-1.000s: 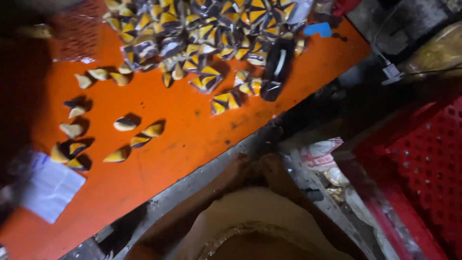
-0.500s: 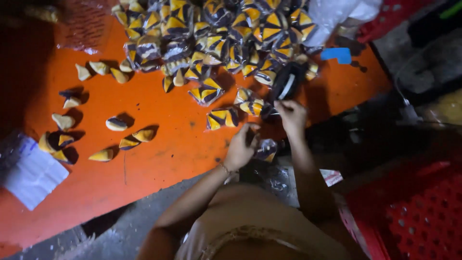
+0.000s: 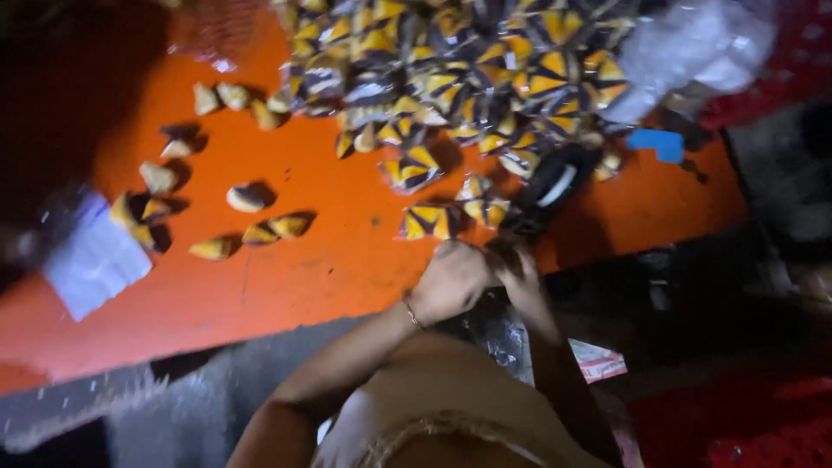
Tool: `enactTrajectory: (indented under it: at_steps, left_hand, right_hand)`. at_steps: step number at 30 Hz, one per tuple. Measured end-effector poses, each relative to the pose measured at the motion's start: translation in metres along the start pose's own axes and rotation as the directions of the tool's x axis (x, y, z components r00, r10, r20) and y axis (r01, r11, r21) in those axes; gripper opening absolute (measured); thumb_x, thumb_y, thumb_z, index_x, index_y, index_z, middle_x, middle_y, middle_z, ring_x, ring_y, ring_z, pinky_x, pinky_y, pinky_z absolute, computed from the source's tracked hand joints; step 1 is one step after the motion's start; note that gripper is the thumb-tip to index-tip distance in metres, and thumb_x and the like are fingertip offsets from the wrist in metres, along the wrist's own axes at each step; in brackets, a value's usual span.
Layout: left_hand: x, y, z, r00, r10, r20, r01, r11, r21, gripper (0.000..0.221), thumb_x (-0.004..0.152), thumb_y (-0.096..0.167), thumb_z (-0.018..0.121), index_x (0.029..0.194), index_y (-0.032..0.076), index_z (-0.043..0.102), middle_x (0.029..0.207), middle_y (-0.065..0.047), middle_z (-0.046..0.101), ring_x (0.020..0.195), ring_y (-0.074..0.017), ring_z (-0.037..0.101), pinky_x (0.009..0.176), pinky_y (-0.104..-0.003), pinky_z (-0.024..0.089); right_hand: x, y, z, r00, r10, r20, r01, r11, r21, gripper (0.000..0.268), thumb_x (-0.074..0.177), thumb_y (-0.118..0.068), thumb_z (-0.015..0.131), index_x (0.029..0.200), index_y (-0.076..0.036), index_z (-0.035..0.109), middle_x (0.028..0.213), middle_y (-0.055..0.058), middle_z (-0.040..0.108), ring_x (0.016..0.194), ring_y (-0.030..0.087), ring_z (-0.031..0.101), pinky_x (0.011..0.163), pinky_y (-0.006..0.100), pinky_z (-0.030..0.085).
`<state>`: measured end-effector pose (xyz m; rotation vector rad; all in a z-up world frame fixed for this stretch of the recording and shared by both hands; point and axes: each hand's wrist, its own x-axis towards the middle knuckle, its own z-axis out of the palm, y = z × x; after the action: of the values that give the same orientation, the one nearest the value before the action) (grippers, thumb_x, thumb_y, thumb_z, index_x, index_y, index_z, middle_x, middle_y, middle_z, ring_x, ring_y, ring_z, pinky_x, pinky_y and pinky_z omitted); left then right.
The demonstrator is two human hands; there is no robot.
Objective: The person is rapidly packing individual pastries into small plastic bags from a large pile on an orange table.
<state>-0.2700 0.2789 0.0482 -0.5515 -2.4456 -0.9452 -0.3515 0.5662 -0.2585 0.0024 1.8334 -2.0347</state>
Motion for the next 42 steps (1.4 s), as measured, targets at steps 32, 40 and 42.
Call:
enactTrajectory:
  at_steps: [32,40,42]
  left_hand:
    - [-0.433,-0.421,-0.457,0.637,-0.770,0.036,0.642,0.556,0.528,0.027,0.086,0.048,0.070,0.104,0.030,0.078,0.115,0.005,0.070,0.125,-0.0289,0.053,0.102,-0.080,0.027]
    - [-0.400,-0.377,-0.469,0.801,-0.584,-0.132,0.576,0.811,-0.099,0.007,0.078,0.020,0.084,0.081,0.019,0.077,0.082,-0.002,0.077,0.094,-0.0277,0.071,0.093,-0.048,0.045]
    - [-0.384,-0.365,-0.446,0.701,-0.667,-0.253,0.524,0.722,-0.453,0.009,0.080,0.012,0.082,0.088,0.011,0.077,0.091,-0.009,0.077,0.100,-0.0276,0.071,0.098,-0.046,0.046]
  right_hand:
    - [-0.016,-0.073,0.801,0.564,-0.125,0.816,0.571,0.773,-0.277,0.031,0.085,-0.011,0.080,0.116,-0.012,0.076,0.109,0.008,0.076,0.106,0.025,0.074,0.090,0.035,0.060]
    - [0.010,-0.120,0.811,0.727,-0.521,0.447,0.686,0.586,-0.432,0.010,0.080,-0.028,0.088,0.085,-0.024,0.080,0.079,-0.003,0.074,0.084,0.021,0.070,0.083,0.030,0.052]
    - [-0.001,-0.150,0.779,0.792,-0.431,0.432,0.609,0.606,-0.512,0.020,0.081,-0.028,0.086,0.096,-0.022,0.074,0.091,0.003,0.074,0.093,0.028,0.070,0.086,0.039,0.054]
